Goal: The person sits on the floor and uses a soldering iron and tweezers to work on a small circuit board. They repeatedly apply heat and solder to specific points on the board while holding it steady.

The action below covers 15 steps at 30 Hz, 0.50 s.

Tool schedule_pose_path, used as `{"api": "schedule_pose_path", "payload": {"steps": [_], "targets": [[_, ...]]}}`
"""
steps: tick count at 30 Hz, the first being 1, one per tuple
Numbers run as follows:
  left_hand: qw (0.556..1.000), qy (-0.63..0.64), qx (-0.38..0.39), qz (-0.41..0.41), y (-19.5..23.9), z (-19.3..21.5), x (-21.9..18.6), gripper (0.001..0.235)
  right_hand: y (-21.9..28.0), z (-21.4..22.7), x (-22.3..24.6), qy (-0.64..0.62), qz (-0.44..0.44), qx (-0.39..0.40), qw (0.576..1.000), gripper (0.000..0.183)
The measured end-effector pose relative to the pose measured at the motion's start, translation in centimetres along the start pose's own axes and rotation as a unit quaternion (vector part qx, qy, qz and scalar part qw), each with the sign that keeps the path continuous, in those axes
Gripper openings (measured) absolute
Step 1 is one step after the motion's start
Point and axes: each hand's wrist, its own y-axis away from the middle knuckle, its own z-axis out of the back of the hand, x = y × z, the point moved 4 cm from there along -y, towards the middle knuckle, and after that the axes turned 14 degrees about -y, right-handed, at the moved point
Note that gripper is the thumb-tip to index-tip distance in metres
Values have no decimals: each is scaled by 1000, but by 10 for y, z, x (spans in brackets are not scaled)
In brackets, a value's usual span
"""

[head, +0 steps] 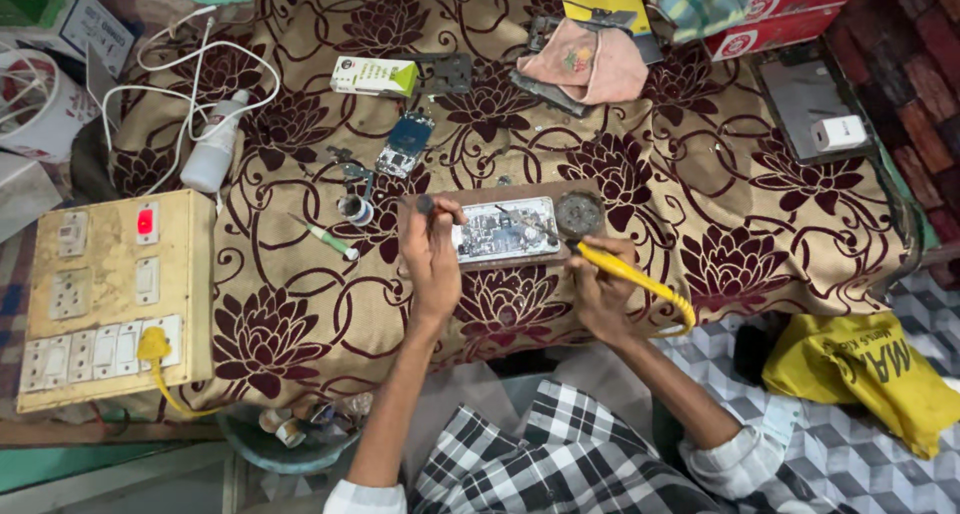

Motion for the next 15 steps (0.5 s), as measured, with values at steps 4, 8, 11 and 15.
{"api": "schedule_pose_path", "payload": {"steps": [4, 8, 11, 15], "targets": [[996, -85, 22, -9, 1, 2, 20, 22, 4, 2, -8, -4, 33, 21, 999, 19], [999, 0, -1, 37, 5, 6, 37, 20, 5, 6, -9, 32, 9, -25, 999, 21], [996, 30, 7, 83, 18, 7, 40, 24, 7, 4, -4, 37, -8, -30, 999, 22], [995, 43, 14, 91, 21, 2, 38, 30, 5, 0, 3, -38, -18, -37, 998, 24]]}}
